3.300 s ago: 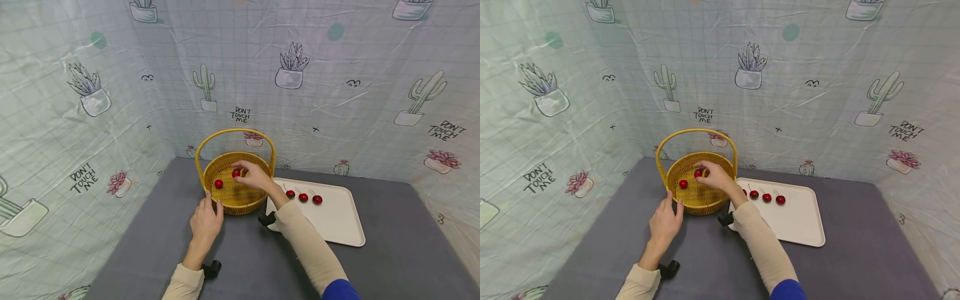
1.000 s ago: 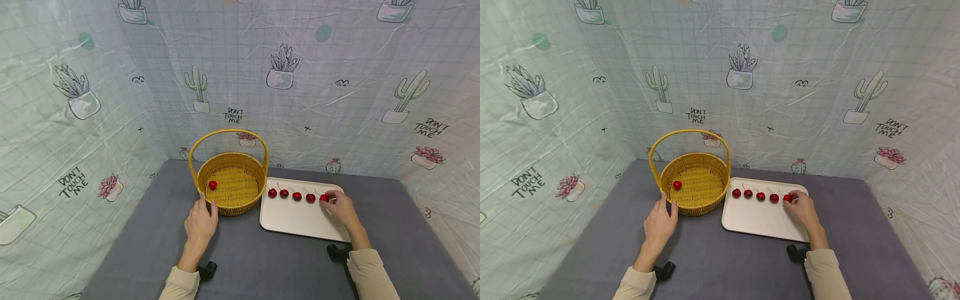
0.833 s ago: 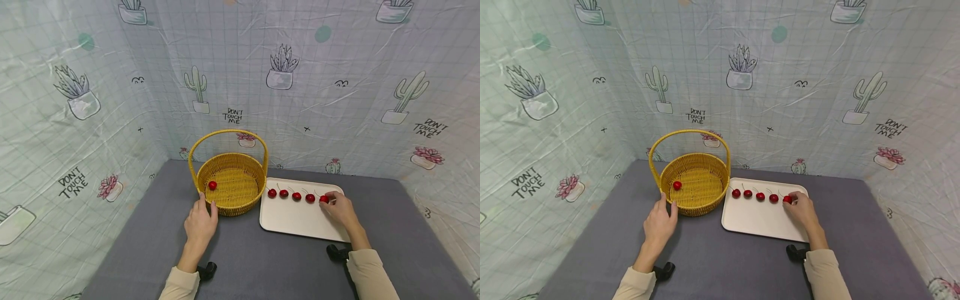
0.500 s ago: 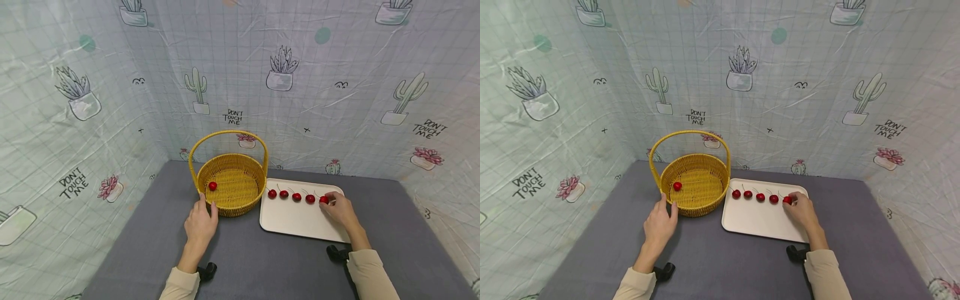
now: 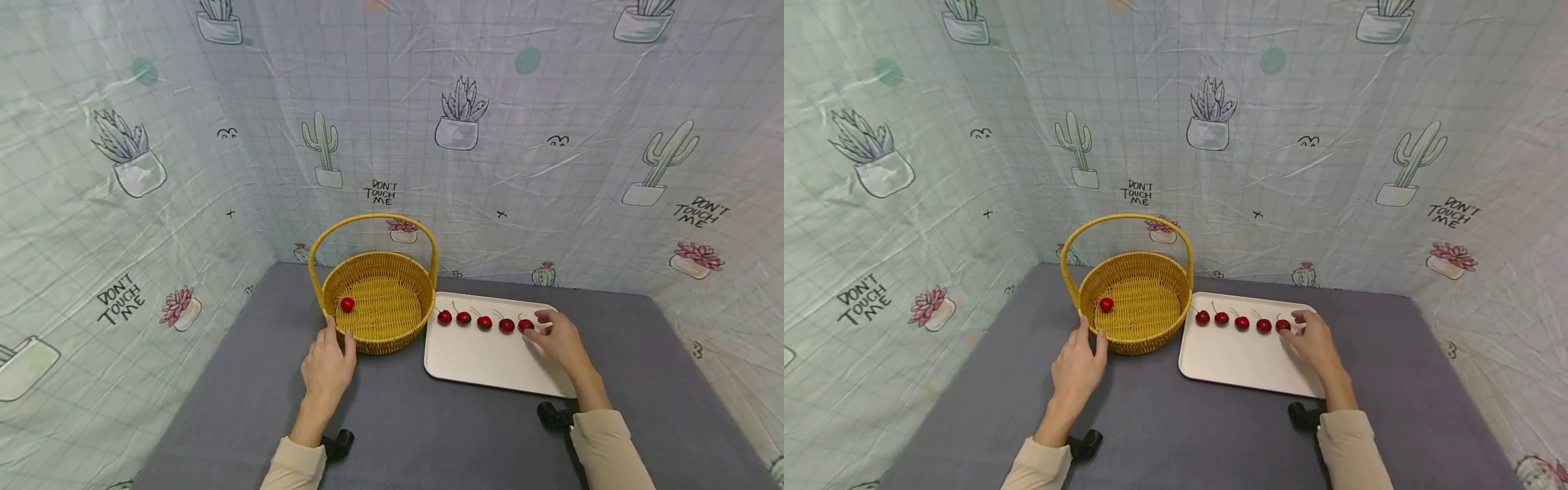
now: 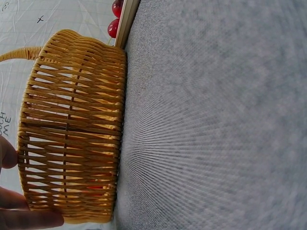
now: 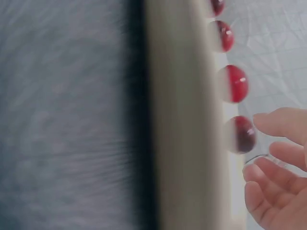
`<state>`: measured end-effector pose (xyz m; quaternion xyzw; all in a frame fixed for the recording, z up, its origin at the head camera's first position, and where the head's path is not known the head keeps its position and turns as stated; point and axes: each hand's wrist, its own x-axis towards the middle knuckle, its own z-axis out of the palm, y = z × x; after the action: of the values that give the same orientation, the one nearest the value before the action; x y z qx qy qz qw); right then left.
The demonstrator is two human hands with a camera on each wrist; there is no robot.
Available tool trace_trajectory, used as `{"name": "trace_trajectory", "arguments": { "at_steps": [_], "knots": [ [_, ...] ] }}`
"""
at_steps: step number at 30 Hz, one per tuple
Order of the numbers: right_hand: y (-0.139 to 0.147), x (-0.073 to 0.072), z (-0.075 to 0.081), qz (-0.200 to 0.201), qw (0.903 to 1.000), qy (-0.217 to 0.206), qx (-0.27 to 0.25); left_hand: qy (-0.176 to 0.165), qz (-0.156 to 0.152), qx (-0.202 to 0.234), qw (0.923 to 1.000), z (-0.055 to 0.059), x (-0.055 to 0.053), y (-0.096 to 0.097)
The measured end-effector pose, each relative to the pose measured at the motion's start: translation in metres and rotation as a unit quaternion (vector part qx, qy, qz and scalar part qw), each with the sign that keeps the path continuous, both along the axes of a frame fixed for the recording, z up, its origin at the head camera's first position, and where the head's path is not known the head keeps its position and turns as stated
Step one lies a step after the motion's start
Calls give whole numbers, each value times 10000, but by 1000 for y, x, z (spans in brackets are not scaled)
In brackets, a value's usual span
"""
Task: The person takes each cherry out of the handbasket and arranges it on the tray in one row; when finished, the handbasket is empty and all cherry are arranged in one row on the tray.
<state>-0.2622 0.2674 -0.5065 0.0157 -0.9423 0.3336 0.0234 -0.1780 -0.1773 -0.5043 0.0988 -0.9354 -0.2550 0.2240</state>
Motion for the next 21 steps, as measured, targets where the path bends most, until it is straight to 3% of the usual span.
{"name": "trace_trajectory", "arguments": {
  "at_steps": [10,21],
  "knots": [
    [-17,2,34,248,9956,893,-93,137,24,-45,9999,0,0,-1],
    [-70,-2,70,467,9869,1375,-704,222,19,-98,9997,0,1,0]
  ]
}}
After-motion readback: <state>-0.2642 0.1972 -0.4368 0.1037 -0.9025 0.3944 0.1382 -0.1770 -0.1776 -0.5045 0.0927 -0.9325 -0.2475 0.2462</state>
